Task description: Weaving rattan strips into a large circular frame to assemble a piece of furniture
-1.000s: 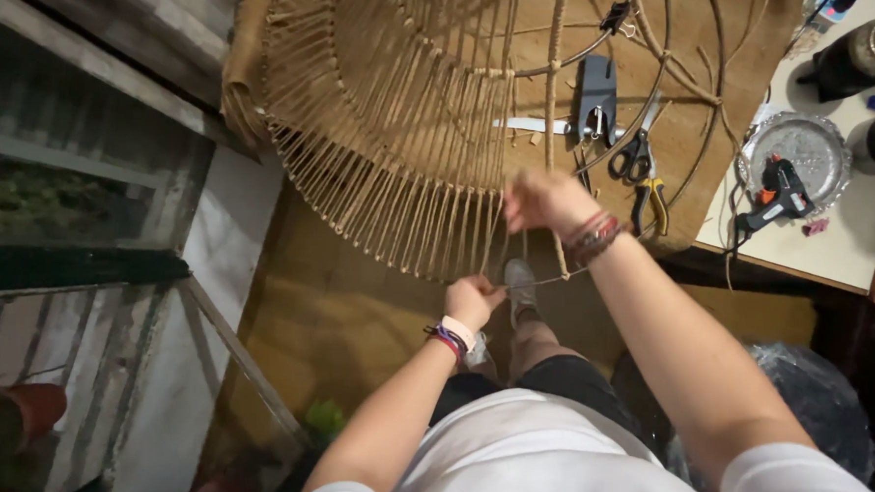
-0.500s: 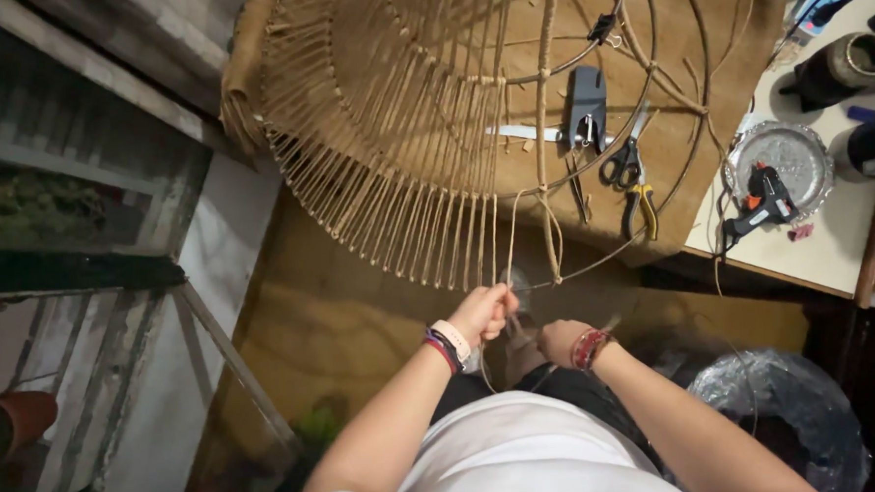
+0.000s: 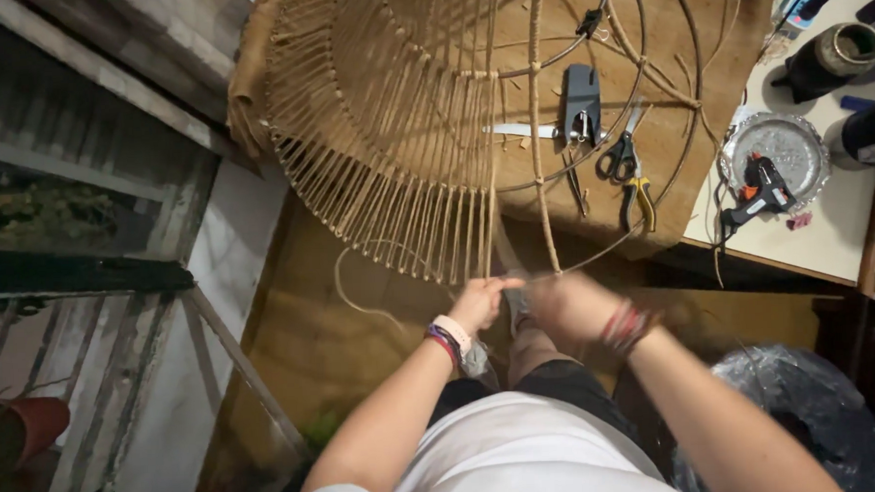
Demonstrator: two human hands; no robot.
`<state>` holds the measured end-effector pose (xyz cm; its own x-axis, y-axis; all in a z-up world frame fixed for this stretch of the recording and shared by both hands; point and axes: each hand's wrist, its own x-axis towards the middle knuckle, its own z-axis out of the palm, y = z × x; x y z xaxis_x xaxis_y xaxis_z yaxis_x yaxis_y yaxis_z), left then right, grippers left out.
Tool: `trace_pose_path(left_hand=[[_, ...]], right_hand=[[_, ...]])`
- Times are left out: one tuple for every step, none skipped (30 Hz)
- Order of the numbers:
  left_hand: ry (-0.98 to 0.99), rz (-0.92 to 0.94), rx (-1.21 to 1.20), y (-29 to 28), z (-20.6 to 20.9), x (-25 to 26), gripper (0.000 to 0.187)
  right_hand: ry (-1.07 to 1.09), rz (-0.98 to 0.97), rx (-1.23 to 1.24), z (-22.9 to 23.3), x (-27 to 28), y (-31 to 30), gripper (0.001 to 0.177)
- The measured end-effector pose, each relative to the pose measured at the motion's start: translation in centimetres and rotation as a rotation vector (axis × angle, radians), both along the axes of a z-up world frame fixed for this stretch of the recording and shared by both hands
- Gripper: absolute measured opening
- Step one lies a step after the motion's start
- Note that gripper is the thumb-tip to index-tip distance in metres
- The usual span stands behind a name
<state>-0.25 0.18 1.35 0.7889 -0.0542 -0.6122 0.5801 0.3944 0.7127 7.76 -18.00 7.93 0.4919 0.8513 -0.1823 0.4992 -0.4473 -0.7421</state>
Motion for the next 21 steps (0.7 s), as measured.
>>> trace_pose_path(left_hand=[[-0.001, 0.001, 0.003, 0.1, 0.2, 0.1, 0.037], [0.066, -0.001, -0.108, 0.2, 0.3, 0.2, 0.035], [0.134, -0.002, -0.221, 0.2, 0.5, 0.3, 0.045], [0.132, -0.001, -0.218, 0.6, 0.6, 0.4, 0.045], [0.116, -0.084, -0.096, 1.0, 0.8, 0.5, 0.043], [0.100, -0.166, 0.026, 1.3, 0.9, 0.6, 0.042], [0.104, -0.167, 0.024, 1.5, -0.7, 0.7, 0.042], [0.008, -0.329, 0.453, 1.7, -2.4, 0.7, 0.041], [-0.097, -0.482, 0.885, 2.1, -3.9, 1.0, 0.051], [-0.098, -0.482, 0.885, 1.7, -6.7, 1.3, 0.051], [-0.219, -0.534, 1.191, 1.2, -9.5, 1.2, 0.051], [-0.344, -0.578, 1.497, 0.8, -12.3, 1.2, 0.051], [-0.346, -0.575, 1.500, 0.5, -9.9, 1.3, 0.051], [-0.230, -0.467, 1.148, 0.3, -7.5, 1.3, 0.040], [-0.114, -0.358, 0.793, -0.1, -5.2, 0.9, 0.031], [-0.114, -0.359, 0.792, -0.1, -3.5, 0.5, 0.031], [-0.006, -0.180, 0.285, 0.0, -1.9, 0.3, 0.033], [0.099, 0.002, -0.223, 0.2, -0.2, 0.1, 0.041], [0.094, 0.002, -0.221, 0.6, 0.9, 0.3, 0.041], [0.080, -0.065, -0.107, 1.0, 2.0, 0.4, 0.041], [0.071, -0.125, 0.006, 1.3, 3.1, 0.2, 0.046]], right_hand=[[-0.001, 0.001, 0.003, -2.8, -2.4, -0.1, 0.026], [0.015, 0.022, -0.524, -5.6, -4.7, -0.3, 0.017], [0.029, 0.040, -1.052, -8.4, -7.1, -0.6, 0.015], [0.027, 0.040, -1.049, -6.2, -5.2, 0.1, 0.015], [0.268, -0.094, -0.514, -4.0, -3.4, 0.6, 0.018], [0.484, -0.220, 0.034, -1.9, -1.6, 1.1, 0.029], [0.487, -0.222, 0.032, 1.8, 0.2, 2.3, 0.029], [0.712, -0.442, 0.352, 5.4, 2.1, 3.5, 0.021], [0.923, -0.660, 0.682, 9.1, 4.3, 4.9, 0.021], [0.922, -0.660, 0.683, 9.0, 5.5, 3.3, 0.021], [0.892, -0.597, 0.829, 8.8, 6.5, 1.7, 0.009], [0.860, -0.530, 0.974, 8.6, 7.5, 0.1, 0.017], [0.857, -0.526, 0.976, 9.7, 6.0, 0.3, 0.017], [0.685, -0.429, 0.665, 10.7, 4.5, 0.5, 0.025], [0.513, -0.330, 0.357, 11.7, 2.6, 0.5, 0.036], [0.514, -0.331, 0.356, 4.7, 0.0, -0.1, 0.036], [0.400, -0.139, -0.133, -1.7, -2.3, -1.5, 0.024], [0.265, 0.056, -0.615, -7.3, -3.9, -3.7, 0.019], [0.260, 0.055, -0.613, -3.8, -3.2, -1.9, 0.019], [0.391, -0.096, -0.361, -0.2, -2.6, -0.2, 0.025], [0.518, -0.239, -0.108, 3.3, -2.3, 1.5, 0.032]])
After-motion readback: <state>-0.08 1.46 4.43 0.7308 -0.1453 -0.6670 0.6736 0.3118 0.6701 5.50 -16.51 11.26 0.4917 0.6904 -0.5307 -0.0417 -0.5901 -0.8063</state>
